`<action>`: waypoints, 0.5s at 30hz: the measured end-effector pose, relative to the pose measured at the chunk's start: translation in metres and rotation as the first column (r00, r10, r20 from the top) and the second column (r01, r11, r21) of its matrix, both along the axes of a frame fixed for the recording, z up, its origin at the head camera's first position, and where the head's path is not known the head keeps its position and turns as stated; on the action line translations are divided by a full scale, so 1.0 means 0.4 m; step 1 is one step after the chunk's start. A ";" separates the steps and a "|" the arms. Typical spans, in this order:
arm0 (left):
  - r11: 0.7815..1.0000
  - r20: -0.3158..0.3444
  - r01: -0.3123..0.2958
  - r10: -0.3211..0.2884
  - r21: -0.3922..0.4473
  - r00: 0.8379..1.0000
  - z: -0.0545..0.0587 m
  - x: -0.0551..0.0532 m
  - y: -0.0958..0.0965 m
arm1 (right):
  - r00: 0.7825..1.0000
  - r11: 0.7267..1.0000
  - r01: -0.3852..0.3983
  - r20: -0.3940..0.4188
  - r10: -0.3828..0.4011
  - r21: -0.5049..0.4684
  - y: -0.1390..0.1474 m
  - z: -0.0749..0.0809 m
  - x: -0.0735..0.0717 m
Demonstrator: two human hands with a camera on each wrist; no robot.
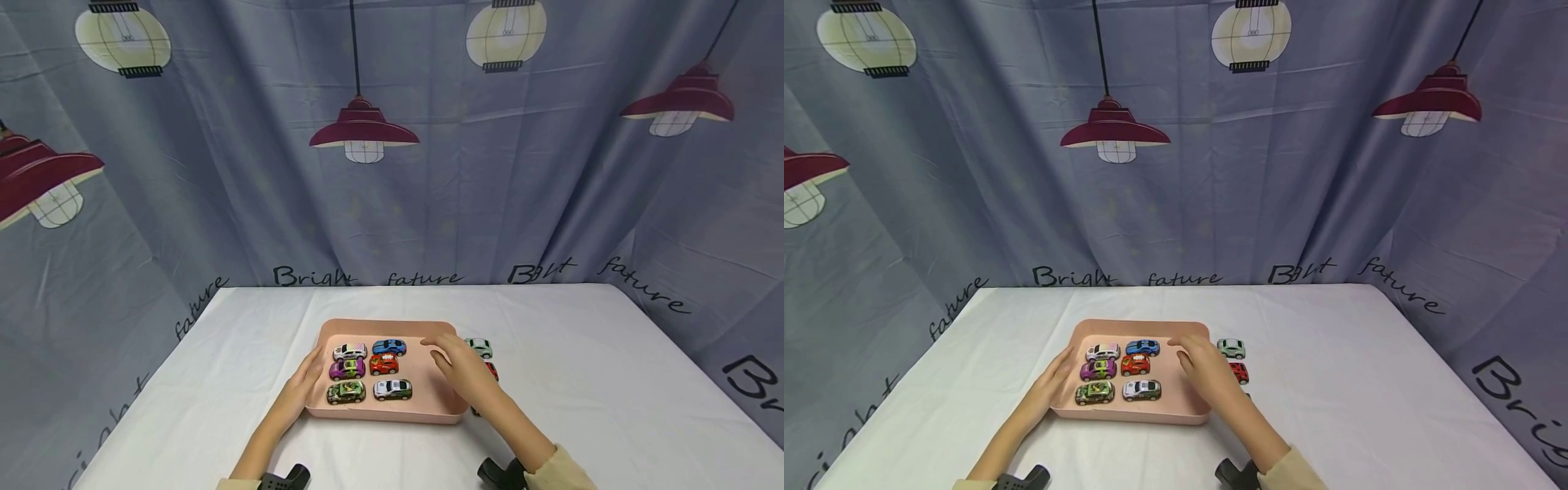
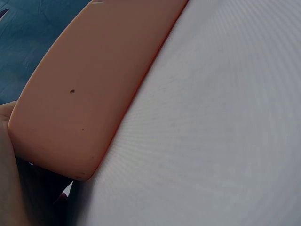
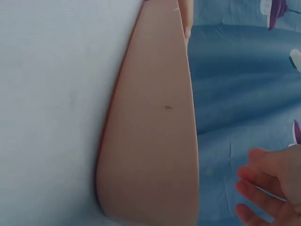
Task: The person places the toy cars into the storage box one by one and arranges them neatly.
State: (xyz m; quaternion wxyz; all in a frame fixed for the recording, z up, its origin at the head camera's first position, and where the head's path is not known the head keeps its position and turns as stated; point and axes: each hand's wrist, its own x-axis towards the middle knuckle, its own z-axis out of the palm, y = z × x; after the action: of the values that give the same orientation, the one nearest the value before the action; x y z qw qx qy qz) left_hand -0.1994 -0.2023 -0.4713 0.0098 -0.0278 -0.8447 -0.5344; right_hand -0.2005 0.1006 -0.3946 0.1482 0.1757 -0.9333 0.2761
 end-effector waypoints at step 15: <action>1.000 0.009 0.001 -0.001 0.009 1.000 0.001 0.002 0.002 | 0.995 1.000 0.024 -0.094 -0.024 0.000 0.082 -0.017 0.077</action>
State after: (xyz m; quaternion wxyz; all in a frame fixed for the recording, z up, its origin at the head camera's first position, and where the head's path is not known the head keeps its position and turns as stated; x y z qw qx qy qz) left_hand -0.1988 -0.2017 -0.4709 0.0056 -0.0257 -0.8423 -0.5383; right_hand -0.1696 0.1334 -0.4016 0.1949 0.1771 -0.9275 0.2651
